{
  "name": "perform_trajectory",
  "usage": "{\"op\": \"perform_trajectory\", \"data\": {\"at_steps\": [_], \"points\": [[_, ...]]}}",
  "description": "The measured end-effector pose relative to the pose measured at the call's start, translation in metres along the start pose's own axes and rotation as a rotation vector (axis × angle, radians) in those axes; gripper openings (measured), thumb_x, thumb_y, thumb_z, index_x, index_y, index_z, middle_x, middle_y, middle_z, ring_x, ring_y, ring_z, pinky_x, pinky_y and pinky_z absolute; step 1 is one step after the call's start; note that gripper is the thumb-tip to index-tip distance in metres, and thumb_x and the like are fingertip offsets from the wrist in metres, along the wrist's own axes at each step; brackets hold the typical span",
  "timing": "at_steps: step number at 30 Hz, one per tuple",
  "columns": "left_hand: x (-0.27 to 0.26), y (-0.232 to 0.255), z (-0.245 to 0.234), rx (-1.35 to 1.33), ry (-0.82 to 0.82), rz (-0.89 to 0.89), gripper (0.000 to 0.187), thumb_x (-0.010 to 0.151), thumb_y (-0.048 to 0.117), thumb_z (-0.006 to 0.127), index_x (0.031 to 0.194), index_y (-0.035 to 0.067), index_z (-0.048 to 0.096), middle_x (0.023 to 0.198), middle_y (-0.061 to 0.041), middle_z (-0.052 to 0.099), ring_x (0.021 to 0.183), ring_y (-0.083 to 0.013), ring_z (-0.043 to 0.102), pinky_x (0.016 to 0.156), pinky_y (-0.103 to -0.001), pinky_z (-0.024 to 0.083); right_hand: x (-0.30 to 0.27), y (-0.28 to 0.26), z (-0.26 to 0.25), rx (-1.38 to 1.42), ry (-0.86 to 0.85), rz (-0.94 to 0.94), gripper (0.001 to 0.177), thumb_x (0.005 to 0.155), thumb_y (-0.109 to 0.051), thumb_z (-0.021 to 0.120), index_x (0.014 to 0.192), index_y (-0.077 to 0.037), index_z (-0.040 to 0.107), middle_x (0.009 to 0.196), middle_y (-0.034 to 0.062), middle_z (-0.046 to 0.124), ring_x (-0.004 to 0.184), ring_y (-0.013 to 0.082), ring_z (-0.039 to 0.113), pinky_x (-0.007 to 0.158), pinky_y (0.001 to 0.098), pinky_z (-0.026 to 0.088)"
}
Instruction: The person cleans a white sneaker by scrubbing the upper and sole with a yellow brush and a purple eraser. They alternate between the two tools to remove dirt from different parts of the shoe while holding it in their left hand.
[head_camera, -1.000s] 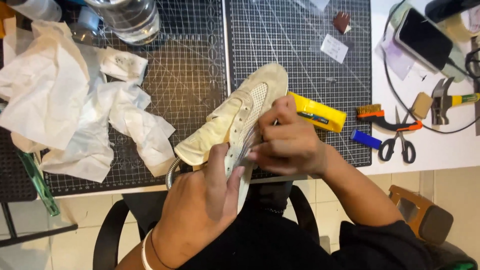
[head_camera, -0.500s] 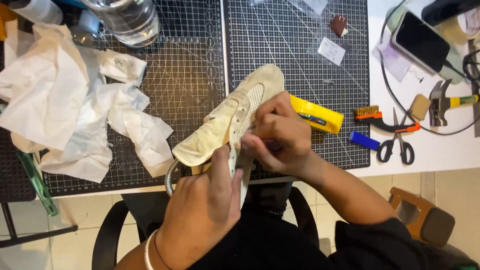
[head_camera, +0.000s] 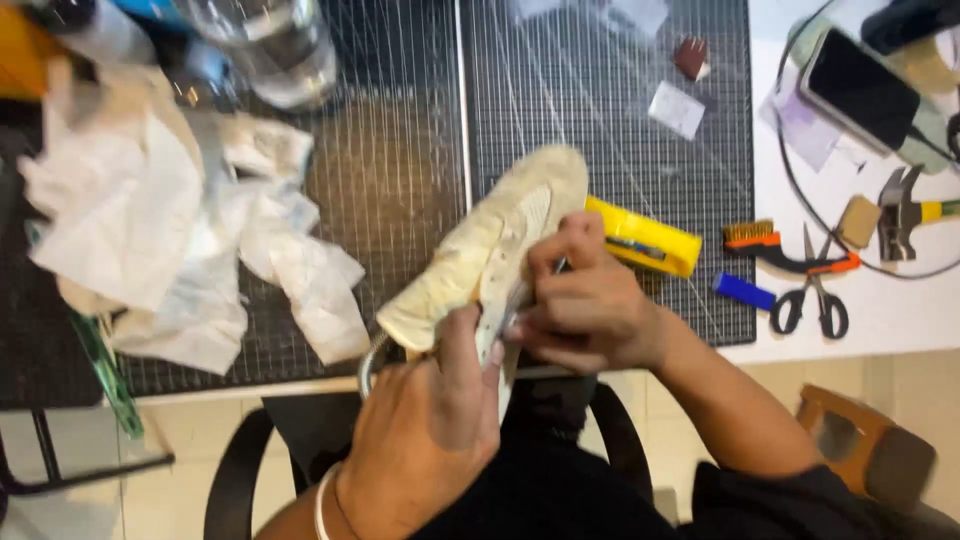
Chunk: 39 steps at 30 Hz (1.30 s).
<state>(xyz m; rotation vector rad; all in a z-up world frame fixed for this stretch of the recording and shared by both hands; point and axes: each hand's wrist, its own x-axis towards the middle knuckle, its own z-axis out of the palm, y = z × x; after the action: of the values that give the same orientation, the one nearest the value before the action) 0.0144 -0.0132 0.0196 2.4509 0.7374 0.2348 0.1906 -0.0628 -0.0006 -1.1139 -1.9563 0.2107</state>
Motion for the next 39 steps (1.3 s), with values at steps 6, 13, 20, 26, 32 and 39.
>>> {"op": "perform_trajectory", "data": {"at_steps": [6, 13, 20, 26, 32, 39], "points": [[0.003, 0.004, 0.006, 0.002, -0.039, -0.027, 0.036, 0.082, 0.019, 0.053, 0.11, 0.0, 0.043, 0.053, -0.018, 0.059, 0.036, -0.037, 0.056, 0.033, -0.046, 0.043, -0.009, 0.001, 0.015, -0.093, 0.39, 0.159, 0.023, 0.085, -0.015, 0.049, 0.064, -0.005, 0.045, 0.053, 0.0036, 0.044, 0.064, 0.023, 0.043, 0.066, 0.0343, 0.037], [-0.003, 0.016, 0.013, 0.067, -0.011, -0.079, 0.039, 0.081, 0.022, 0.052, 0.113, 0.001, 0.043, 0.06, -0.02, 0.06, 0.043, -0.0407, 0.056, 0.04, -0.051, 0.042, -0.026, -0.025, 0.019, -0.155, 0.434, 0.297, 0.019, 0.082, -0.011, 0.055, 0.066, -0.005, 0.048, 0.057, 0.0051, 0.045, 0.059, 0.0214, 0.044, 0.064, 0.0368, 0.032], [-0.005, 0.022, 0.02, 0.068, -0.063, -0.202, 0.042, 0.083, 0.027, 0.051, 0.114, 0.0, 0.04, 0.058, -0.024, 0.059, 0.051, -0.0468, 0.056, 0.038, -0.054, 0.038, -0.042, -0.047, 0.057, -0.035, 0.865, 0.879, 0.023, 0.085, -0.011, 0.051, 0.065, -0.009, 0.04, 0.052, 0.0001, 0.039, 0.043, 0.0086, 0.032, 0.041, 0.0236, 0.027], [-0.005, 0.024, 0.024, 0.124, -0.096, -0.28, 0.042, 0.083, 0.031, 0.048, 0.115, 0.005, 0.04, 0.056, -0.023, 0.059, 0.053, -0.0464, 0.056, 0.041, -0.055, 0.039, -0.05, -0.051, 0.065, -0.022, 0.85, 0.945, 0.024, 0.084, -0.012, 0.05, 0.062, -0.012, 0.04, 0.052, -0.0029, 0.037, 0.044, 0.0069, 0.032, 0.041, 0.0228, 0.027], [-0.003, 0.015, 0.016, -0.029, -0.061, -0.211, 0.043, 0.084, 0.024, 0.051, 0.116, -0.002, 0.037, 0.054, -0.021, 0.058, 0.05, -0.044, 0.057, 0.04, -0.051, 0.042, -0.028, -0.056, 0.064, 0.064, 0.88, 0.934, 0.024, 0.09, -0.018, 0.044, 0.068, -0.01, 0.038, 0.053, -0.0004, 0.042, 0.044, 0.0071, 0.035, 0.043, 0.022, 0.03], [-0.006, 0.016, 0.018, 0.022, -0.046, -0.18, 0.04, 0.084, 0.024, 0.049, 0.115, 0.0, 0.041, 0.054, -0.023, 0.058, 0.046, -0.0448, 0.055, 0.039, -0.053, 0.041, -0.031, -0.051, 0.07, 0.006, 0.943, 0.994, 0.022, 0.087, -0.015, 0.049, 0.066, -0.011, 0.044, 0.05, -0.0016, 0.046, 0.045, 0.0062, 0.039, 0.044, 0.0226, 0.033]]}}
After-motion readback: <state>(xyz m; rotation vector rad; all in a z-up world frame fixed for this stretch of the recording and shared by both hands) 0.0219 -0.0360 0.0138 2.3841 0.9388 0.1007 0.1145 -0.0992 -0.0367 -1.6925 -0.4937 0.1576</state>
